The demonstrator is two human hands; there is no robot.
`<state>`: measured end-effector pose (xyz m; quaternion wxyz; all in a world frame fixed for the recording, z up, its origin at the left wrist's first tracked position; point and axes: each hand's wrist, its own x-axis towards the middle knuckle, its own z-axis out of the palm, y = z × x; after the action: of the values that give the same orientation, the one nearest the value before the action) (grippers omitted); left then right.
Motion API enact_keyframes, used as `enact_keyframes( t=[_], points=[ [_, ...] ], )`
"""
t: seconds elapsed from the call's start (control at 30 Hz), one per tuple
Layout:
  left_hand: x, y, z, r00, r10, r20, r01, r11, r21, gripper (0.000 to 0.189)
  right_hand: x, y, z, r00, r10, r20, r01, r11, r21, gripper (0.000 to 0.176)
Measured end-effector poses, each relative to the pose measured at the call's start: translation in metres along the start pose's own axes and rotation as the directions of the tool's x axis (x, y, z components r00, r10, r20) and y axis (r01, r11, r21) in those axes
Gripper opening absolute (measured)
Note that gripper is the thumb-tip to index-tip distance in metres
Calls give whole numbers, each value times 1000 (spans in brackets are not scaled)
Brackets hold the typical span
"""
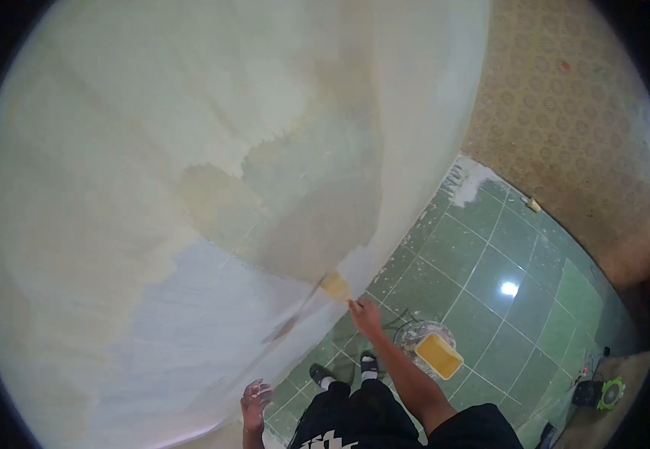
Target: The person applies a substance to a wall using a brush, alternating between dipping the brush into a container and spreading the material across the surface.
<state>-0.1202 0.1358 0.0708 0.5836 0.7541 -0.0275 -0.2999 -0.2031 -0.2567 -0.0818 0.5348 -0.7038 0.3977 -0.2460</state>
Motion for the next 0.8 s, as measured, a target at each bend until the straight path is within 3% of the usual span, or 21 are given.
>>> enact_keyframes(
  t=[0.1,0.2,0.27,0.4,0.47,0.5,0.53,0.57,0.7,0.8],
  points=[
    [-5,4,2,1000,4,-22,-4,1000,-23,48,-13,11,4,999,36,15,-35,996,-88,41],
    [-6,5,3,1000,12,-29,-13,1000,-23,48,-15,-37,5,997,72,2,-71,992,-102,39],
    [-7,7,8,1000,23,-20,-23,999,-24,47,-14,-107,2,999,-26,-36,26,1000,8,39],
    [-5,13,13,1000,15,-9,-15,999,-44,49,-24,-204,-26,998,-63,3,62,995,84,39],
    [-5,12,18,1000,10,7,-10,999,-53,49,-37,-252,-47,995,-93,25,84,966,246,34],
    [-5,17,21,1000,21,20,-21,1000,-22,48,-42,-267,-55,996,-78,29,69,967,244,34],
    [-5,19,23,999,33,35,-34,999,11,47,-42,-280,-60,990,-139,20,121,920,372,32],
    [-3,15,23,999,22,37,-23,1000,18,47,-40,-286,-62,980,-198,1,171,852,494,29],
    [-5,9,24,998,9,65,-9,1000,1,46,-29,-273,-52,968,-250,-33,231,825,516,26],
    [-12,13,23,999,3,51,-2,1000,-30,45,-4,-176,-7,989,-148,18,134,935,330,31]
  ],
)
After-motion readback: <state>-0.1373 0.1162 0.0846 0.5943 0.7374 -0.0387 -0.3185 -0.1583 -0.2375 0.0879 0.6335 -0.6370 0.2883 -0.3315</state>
